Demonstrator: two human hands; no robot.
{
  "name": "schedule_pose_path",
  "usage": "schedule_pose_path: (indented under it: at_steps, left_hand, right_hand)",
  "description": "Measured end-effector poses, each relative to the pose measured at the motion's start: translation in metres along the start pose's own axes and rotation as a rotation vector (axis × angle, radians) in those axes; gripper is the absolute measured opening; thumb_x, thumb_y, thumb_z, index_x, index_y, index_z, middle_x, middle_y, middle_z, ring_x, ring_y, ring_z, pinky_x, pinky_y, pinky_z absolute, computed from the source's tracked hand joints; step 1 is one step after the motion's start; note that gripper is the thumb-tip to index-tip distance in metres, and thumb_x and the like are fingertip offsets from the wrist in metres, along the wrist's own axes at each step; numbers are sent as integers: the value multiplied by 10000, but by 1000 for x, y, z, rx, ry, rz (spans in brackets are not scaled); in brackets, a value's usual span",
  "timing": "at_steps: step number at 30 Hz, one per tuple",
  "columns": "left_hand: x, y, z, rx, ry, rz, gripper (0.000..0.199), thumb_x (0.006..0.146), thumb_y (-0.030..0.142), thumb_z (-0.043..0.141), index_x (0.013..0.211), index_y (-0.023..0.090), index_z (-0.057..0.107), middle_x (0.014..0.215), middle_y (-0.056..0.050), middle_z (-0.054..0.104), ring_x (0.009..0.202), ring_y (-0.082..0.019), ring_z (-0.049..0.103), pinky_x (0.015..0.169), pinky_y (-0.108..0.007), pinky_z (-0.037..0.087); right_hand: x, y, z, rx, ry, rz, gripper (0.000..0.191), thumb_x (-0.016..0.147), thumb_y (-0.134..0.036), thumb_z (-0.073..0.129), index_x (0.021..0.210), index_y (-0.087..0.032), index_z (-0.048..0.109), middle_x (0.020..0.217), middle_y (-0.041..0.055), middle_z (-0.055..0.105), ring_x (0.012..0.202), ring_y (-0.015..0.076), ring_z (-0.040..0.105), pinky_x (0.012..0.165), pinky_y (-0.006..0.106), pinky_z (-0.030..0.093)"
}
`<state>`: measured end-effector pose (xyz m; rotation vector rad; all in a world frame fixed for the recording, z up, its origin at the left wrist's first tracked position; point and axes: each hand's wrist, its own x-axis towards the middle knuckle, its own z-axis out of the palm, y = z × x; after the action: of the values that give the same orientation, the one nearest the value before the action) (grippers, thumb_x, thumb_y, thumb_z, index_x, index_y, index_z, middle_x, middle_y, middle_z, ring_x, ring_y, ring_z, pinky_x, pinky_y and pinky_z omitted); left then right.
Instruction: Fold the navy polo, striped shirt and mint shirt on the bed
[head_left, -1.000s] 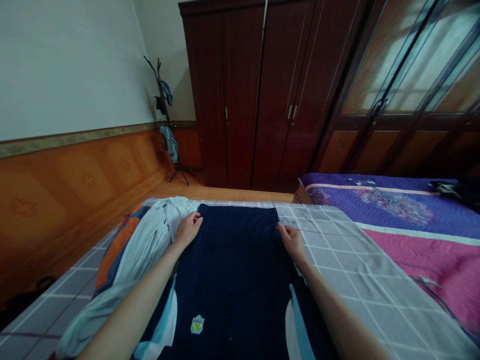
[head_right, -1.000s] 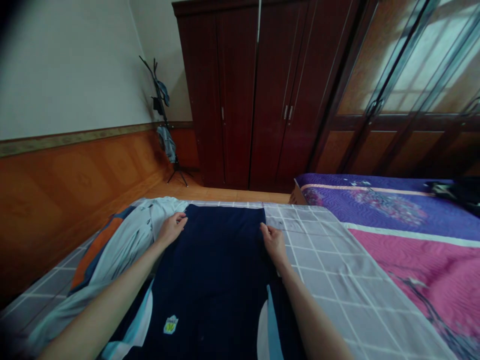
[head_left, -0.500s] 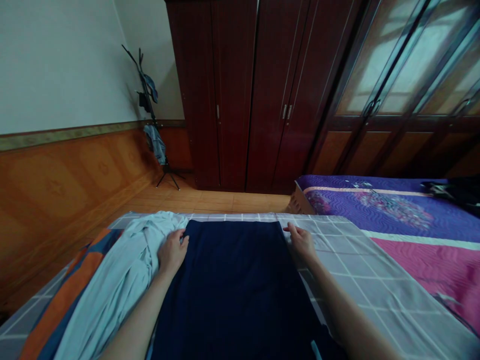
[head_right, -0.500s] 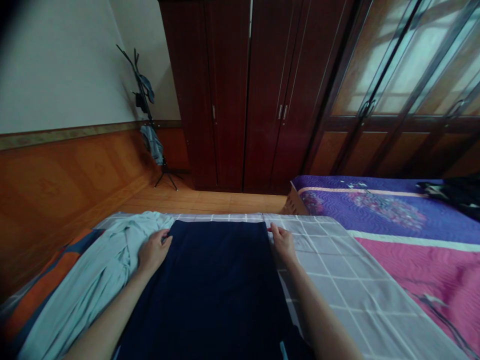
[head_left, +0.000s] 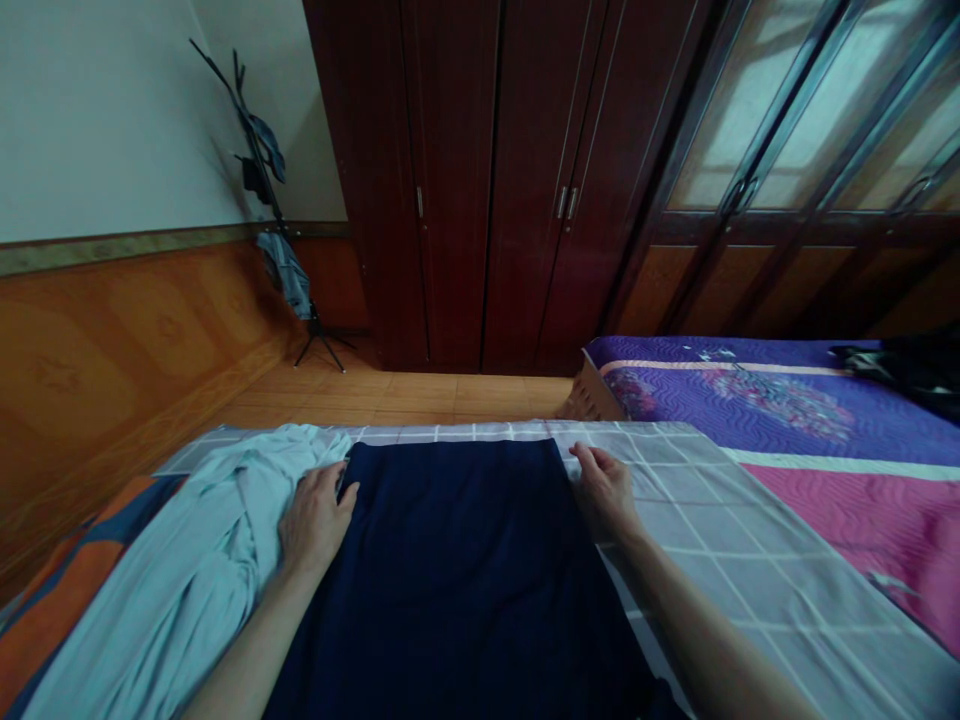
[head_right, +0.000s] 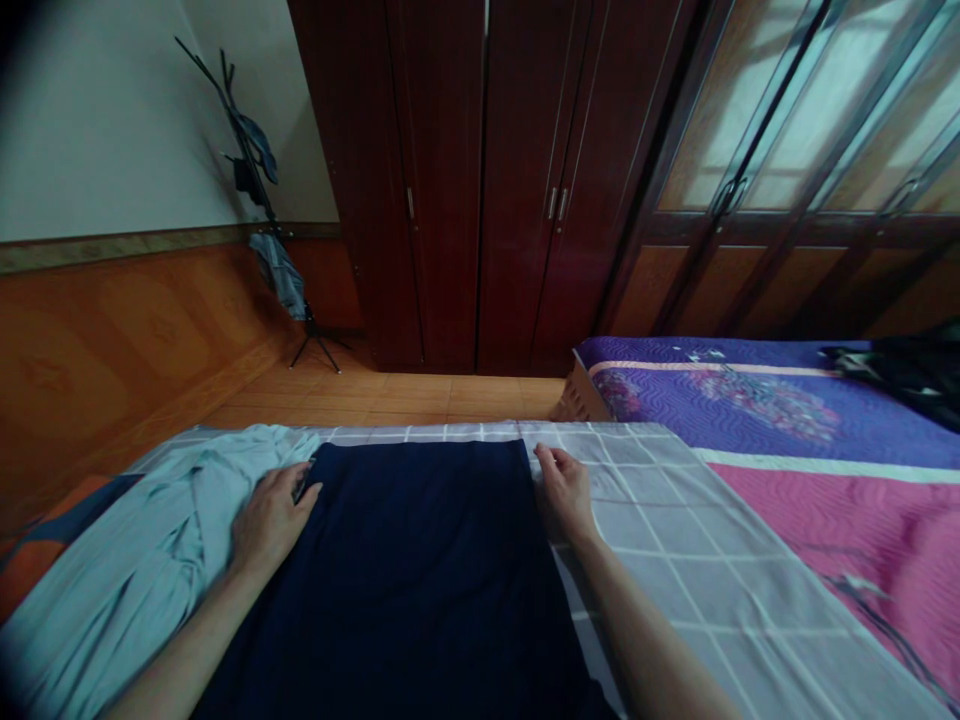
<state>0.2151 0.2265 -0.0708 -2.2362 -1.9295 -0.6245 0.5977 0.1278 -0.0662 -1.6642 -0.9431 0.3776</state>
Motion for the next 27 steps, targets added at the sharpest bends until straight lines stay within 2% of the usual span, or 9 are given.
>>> schedule_pose_path:
  at_steps: [5,13,16,19,22,27]
  left_hand:
    - [0,-2,3,56,-7,18,330,906,333,474,1185,170,543,1090,-91,623,1009,-234,579,845,-309,462]
    - [-1,1,-2,79,-51,2,339,894,375,492,1148,156,541,967,-82,656,908,-242,619,745,-311,478]
    - [-2,4,-4,73,-49,-10,321,884,344,507,1151,172,550,1012,-84,653,952,-240,610,780,-306,473]
    - [-1,4,-2,5,-44,-48,287,874,244,494,1145,184,567,1078,-81,647,1001,-231,600,820,-304,465]
    - [0,3,0,-100,-1,-119,302,860,168,465,1139,185,578,1063,-68,660,972,-218,616,809,-304,470]
    - [1,2,2,-144,23,-147,294,877,206,475,1157,189,563,1055,-51,666,945,-201,628,785,-288,478]
  right_hand:
    - [-3,-3,0,26,-13,1,528,779,-638,506,709,-131,636,452,-25,460,441,116,416,450,242,324]
    - [-4,-1,2,50,-51,26,533,749,-659,534,786,-138,637,452,-26,495,394,117,415,417,244,322]
    - [-3,-2,1,47,-31,29,544,729,-670,538,764,-137,639,463,-9,517,403,123,431,418,249,331]
    - [-3,-4,0,45,-15,30,553,716,-684,535,750,-142,641,477,4,536,416,131,452,418,254,337]
    - [-4,-5,0,45,-15,31,559,715,-687,534,782,-143,644,464,-4,520,404,132,445,405,256,328]
    - [-1,0,-2,46,-7,64,510,705,-665,570,792,-168,640,450,-24,498,381,125,427,391,256,319]
